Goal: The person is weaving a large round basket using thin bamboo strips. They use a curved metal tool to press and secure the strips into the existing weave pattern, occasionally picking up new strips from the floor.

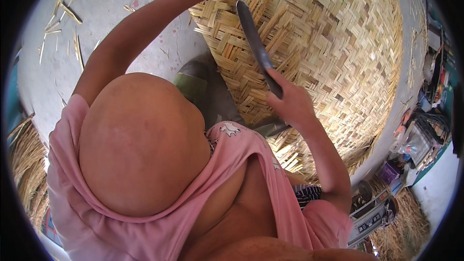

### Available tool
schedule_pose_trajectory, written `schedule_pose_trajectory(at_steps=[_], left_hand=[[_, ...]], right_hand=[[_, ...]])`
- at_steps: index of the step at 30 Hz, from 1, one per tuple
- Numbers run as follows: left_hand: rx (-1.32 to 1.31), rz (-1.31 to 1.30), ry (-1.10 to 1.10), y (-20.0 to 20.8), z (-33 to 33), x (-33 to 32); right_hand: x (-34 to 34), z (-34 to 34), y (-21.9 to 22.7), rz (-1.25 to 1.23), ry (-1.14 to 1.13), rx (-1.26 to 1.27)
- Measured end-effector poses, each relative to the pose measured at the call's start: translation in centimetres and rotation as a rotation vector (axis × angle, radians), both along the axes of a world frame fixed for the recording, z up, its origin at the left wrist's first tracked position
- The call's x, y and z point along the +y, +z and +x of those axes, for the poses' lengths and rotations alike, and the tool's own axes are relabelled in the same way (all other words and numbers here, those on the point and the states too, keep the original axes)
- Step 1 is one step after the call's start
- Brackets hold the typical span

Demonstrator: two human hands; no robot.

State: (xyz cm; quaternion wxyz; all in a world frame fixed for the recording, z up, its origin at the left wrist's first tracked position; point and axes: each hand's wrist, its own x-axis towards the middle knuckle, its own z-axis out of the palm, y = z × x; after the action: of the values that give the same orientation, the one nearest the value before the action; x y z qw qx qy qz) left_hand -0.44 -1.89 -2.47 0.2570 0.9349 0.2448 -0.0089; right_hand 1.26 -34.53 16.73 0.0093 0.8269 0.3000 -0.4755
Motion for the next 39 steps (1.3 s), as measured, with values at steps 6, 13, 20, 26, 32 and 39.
schedule_pose_trajectory(at_steps=[6, 13, 20, 26, 32, 39], left_hand=[[-0.026, -0.651, 0.022, 2.9, 1.8, -3.2], [0.181, -1.331, -0.084, 1.8, 2.4, -1.4], [0.274, -0.824, -0.018, 1.2, -0.9, -1.4], [0.157, -0.856, 0.123, 2.2, -1.9, -1.8], [0.005, -1.101, 0.346, 2.9, -1.9, -2.3], [-0.120, -1.279, 0.535, 2.7, -0.5, -2.6]], right_hand=[[-3.0, 1.8, 0.7, 0.284, -0.403, 0.010], [-1.5, 1.1, 0.4, 0.407, -0.549, 0.166], [-0.6, -0.4, -2.2, 0.534, -0.410, 0.196], [2.4, -0.4, -4.7, 0.378, -0.467, 0.245], [3.9, 0.1, -6.9, 0.377, -0.405, 0.119], [6.4, -1.9, -4.6, 0.232, -0.351, 0.073]])
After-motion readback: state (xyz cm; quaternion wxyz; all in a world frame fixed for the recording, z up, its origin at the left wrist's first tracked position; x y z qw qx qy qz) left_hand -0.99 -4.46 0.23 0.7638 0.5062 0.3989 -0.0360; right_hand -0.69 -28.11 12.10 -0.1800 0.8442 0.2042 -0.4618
